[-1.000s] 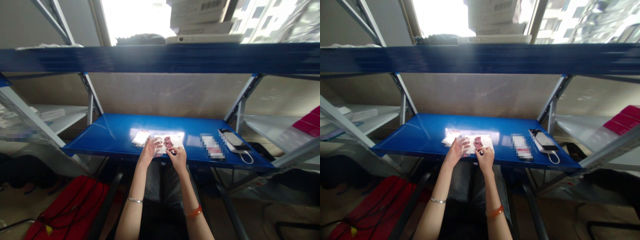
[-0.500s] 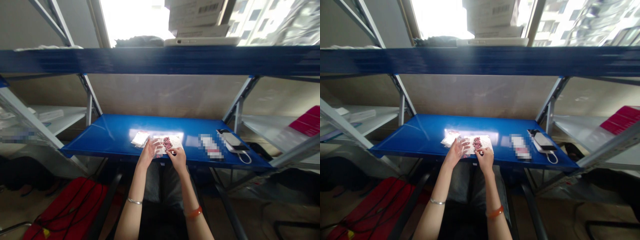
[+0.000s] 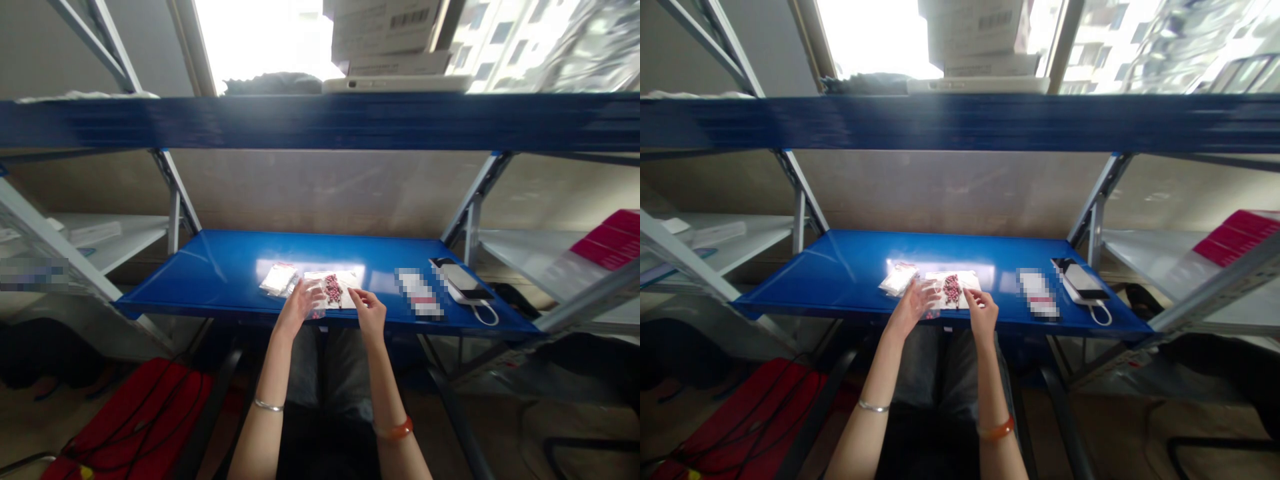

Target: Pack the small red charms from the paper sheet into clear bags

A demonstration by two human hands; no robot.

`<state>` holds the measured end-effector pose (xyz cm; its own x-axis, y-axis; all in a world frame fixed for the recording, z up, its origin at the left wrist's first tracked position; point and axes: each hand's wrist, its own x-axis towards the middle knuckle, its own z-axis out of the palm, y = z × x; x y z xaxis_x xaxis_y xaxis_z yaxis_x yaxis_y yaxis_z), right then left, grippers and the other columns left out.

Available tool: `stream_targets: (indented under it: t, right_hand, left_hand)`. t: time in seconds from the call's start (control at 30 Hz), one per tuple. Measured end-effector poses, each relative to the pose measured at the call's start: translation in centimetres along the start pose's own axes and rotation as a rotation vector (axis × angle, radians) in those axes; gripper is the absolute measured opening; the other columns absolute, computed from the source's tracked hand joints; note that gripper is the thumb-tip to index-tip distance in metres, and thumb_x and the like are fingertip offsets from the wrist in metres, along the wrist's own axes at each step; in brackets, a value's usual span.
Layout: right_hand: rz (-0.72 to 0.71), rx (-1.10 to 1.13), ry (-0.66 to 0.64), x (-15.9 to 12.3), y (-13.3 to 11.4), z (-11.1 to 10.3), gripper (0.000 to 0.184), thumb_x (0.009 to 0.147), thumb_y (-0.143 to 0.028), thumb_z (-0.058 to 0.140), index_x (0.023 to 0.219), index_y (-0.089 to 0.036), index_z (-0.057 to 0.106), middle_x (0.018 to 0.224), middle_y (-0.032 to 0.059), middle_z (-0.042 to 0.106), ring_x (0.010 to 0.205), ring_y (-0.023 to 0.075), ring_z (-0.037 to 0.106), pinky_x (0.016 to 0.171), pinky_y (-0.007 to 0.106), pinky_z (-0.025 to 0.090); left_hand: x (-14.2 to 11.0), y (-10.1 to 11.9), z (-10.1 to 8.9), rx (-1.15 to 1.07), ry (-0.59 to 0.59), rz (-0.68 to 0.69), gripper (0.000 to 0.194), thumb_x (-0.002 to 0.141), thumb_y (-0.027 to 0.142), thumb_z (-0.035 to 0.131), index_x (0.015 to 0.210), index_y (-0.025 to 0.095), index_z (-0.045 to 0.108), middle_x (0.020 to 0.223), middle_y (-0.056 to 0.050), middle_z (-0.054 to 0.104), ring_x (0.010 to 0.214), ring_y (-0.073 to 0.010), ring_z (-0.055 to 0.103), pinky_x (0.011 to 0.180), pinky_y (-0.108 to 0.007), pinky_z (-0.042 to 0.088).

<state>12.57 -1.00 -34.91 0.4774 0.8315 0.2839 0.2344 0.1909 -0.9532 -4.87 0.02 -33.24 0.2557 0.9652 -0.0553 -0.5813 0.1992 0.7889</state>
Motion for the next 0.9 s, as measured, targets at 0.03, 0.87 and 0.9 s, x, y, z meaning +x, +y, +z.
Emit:
stream_targets:
  t: [0.03,0.87,0.9]
  right_hand:
    - [0.013,0.024,0.007,0.0,-0.4,-0.2,0.041,0.066,-0.053,0.065,0.077,-0.014,0.071,0.074,0.0060,0.066,0.062,0.0145,0.051,0.056,0.026,0.040]
    - [0.063,0.139,-0.447,-1.2,-4.5,-0.6,0.035,0.065,-0.048,0.070,0.075,-0.015,0.071,0.069,0.0051,0.068,0.060,0.0149,0.058,0.055,0.025,0.044]
    - [0.077,0.150,-0.457,-1.3,-4.7,-0.7,0.034,0.065,-0.048,0.070,0.075,-0.015,0.071,0.067,0.0045,0.067,0.059,0.0141,0.057,0.055,0.025,0.043]
  left_hand:
    - [-0.1,0.0,0.1,0.019,-0.004,-0.006,0.045,0.084,0.051,0.049,0.102,0.014,0.067,0.090,-0.009,0.070,0.078,-0.0164,0.065,0.067,-0.023,0.045]
    - [-1.5,0.3,1.8,0.342,-0.172,-0.087,0.053,0.080,0.055,0.050,0.088,0.006,0.069,0.069,-0.013,0.070,0.053,-0.0163,0.062,0.050,-0.024,0.043]
    - [-1.6,0.3,1.8,0.342,-0.177,-0.089,0.054,0.080,0.056,0.050,0.088,0.006,0.068,0.068,-0.012,0.070,0.052,-0.0162,0.062,0.048,-0.024,0.042]
